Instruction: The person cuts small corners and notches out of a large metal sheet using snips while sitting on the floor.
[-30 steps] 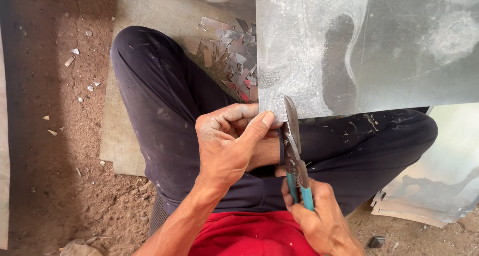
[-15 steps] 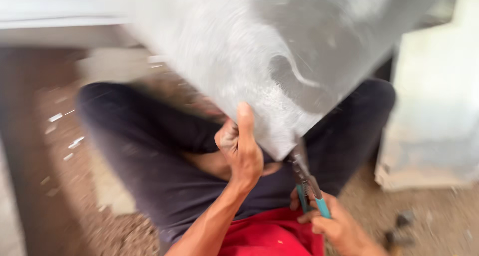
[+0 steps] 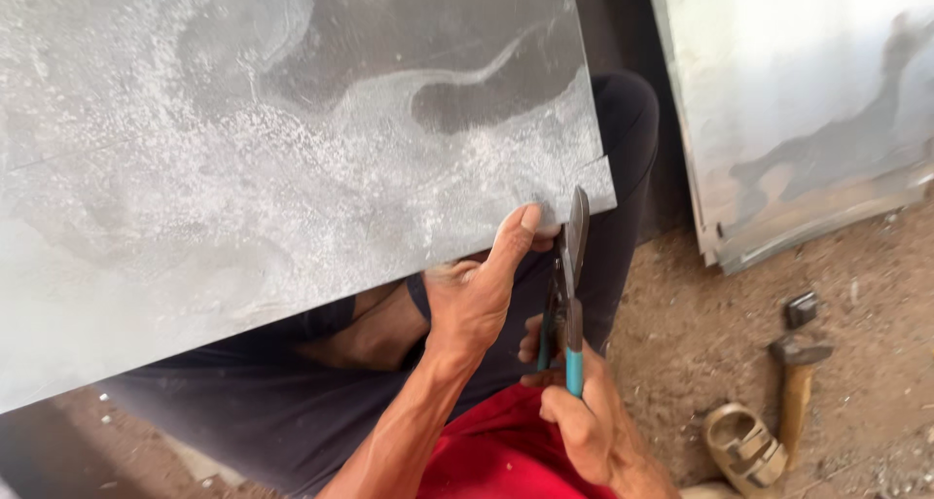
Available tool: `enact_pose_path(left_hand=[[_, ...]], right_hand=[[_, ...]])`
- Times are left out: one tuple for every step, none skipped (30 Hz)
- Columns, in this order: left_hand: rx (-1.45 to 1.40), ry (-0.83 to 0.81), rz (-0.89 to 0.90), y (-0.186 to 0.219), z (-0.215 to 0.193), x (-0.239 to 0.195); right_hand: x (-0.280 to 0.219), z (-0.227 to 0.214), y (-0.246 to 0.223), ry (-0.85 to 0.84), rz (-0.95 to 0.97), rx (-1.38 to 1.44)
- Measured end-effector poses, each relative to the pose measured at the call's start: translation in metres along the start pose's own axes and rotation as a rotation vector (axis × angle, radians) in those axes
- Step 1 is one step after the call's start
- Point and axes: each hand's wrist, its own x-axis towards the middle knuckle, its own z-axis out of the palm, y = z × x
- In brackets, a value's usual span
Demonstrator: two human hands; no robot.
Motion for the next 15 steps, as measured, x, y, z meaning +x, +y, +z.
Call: enact_pose_path(left_hand=[[0.026, 0.022, -0.044, 0.0, -0.001, -0.001], [0.045, 0.041, -0.079, -0.001, -0.001, 0.001], [0.061, 0.038, -0.052, -0.001, -0.002, 0.003], [0.075, 0.034, -0.028, -0.002, -0.002, 0.002], [0.088, 0.031, -0.004, -0.003, -0.002, 0.002], [0.085, 0.039, 0.0, -0.004, -0.002, 0.002], [0.081, 0.046, 0.005, -0.005, -0.002, 0.002], [0.076, 0.054, 0.011, -0.006, -0.001, 0.002], [0.065, 0.041, 0.025, -0.006, -0.001, 0.001], [0.054, 0.031, 0.044, -0.005, -0.001, 0.001], [0.043, 0.02, 0.063, -0.004, -0.001, 0.001], [0.067, 0.024, 0.059, -0.002, -0.002, 0.001], [0.091, 0.029, 0.055, -0.001, -0.003, 0.001], [0.113, 0.034, 0.053, 0.001, -0.002, 0.001], [0.047, 0.056, 0.051, 0.002, -0.002, -0.002]], right_hand=[[-0.001, 0.0, -0.002, -0.001, 0.009, -0.035], [0.002, -0.002, -0.005, 0.0, 0.009, -0.075], [0.003, -0.002, -0.007, 0.004, 0.029, -0.071], [0.003, -0.002, -0.009, 0.011, 0.053, -0.068], [0.002, -0.001, -0.01, 0.017, 0.076, -0.064], [0.002, -0.001, -0.01, 0.03, 0.049, -0.111], [0.003, -0.002, -0.009, 0.042, 0.022, -0.157], [0.003, -0.002, -0.007, 0.056, -0.007, -0.205], [0.004, -0.003, -0.004, 0.069, -0.047, -0.224], [0.007, -0.003, -0.001, 0.079, -0.092, -0.246], [0.009, -0.002, 0.002, 0.09, -0.136, -0.267], [0.012, 0.001, 0.006, 0.115, -0.112, -0.263], [0.015, 0.005, 0.011, 0.14, -0.088, -0.259], [0.018, 0.006, 0.016, 0.166, -0.066, -0.256], [0.018, 0.001, 0.019, 0.243, -0.098, -0.398]])
